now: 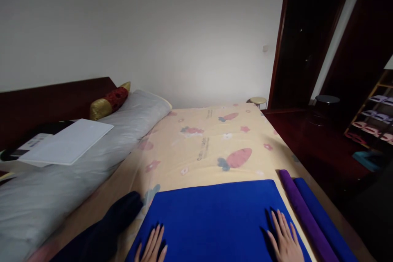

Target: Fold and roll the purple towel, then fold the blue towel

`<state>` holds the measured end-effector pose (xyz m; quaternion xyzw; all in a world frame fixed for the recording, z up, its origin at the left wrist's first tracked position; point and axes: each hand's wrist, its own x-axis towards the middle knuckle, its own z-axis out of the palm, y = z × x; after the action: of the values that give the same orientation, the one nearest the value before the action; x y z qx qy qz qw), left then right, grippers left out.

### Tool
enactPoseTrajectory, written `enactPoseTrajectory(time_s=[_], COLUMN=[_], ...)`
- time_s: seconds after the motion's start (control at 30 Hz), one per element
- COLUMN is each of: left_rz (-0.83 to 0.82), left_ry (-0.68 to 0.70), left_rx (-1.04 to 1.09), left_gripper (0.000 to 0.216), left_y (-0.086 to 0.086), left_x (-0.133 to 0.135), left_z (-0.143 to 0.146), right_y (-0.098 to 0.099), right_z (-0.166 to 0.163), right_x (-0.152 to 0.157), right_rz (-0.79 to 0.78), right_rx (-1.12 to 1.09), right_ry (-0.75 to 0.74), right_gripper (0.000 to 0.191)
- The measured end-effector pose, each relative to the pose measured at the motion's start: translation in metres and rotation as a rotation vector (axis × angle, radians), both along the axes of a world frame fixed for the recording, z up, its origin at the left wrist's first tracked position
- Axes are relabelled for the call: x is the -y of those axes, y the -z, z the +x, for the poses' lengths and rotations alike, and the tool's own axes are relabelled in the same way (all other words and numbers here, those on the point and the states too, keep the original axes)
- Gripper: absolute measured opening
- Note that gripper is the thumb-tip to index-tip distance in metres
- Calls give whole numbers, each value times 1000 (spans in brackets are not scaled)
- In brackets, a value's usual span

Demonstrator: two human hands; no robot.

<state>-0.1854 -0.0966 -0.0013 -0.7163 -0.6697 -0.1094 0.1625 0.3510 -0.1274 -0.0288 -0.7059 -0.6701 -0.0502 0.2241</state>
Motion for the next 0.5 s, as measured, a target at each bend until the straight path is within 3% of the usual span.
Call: enactPoseTrajectory(time_s=[0.1, 0.17, 0.23, 0.33, 0.43, 0.5], left_rz=[94, 145, 187, 234, 234, 193], left_ry=[129, 221, 290, 293, 280, 277], left_rx=[-59, -98, -116, -64, -13, -3], left_gripper=[64, 64, 64, 65, 66, 66], left_y=[-17, -15, 0, 34, 63, 73], left_x=[-8, -10, -10, -6, -2, -1], left_z=[55, 99, 141, 185, 199, 197], right_y=[-11, -9, -1, 15, 28, 34], right_z=[-49, -90, -132, -179, -196, -195], right_x=[-7, -15, -23, -31, -31, -30], right_rz=[11, 49, 104, 155, 143, 121], right_rx=[40, 60, 76, 95, 99, 94], right_ry=[-84, -212, -317, -383, -427, -442], right_gripper=[70, 69, 70, 69, 69, 68])
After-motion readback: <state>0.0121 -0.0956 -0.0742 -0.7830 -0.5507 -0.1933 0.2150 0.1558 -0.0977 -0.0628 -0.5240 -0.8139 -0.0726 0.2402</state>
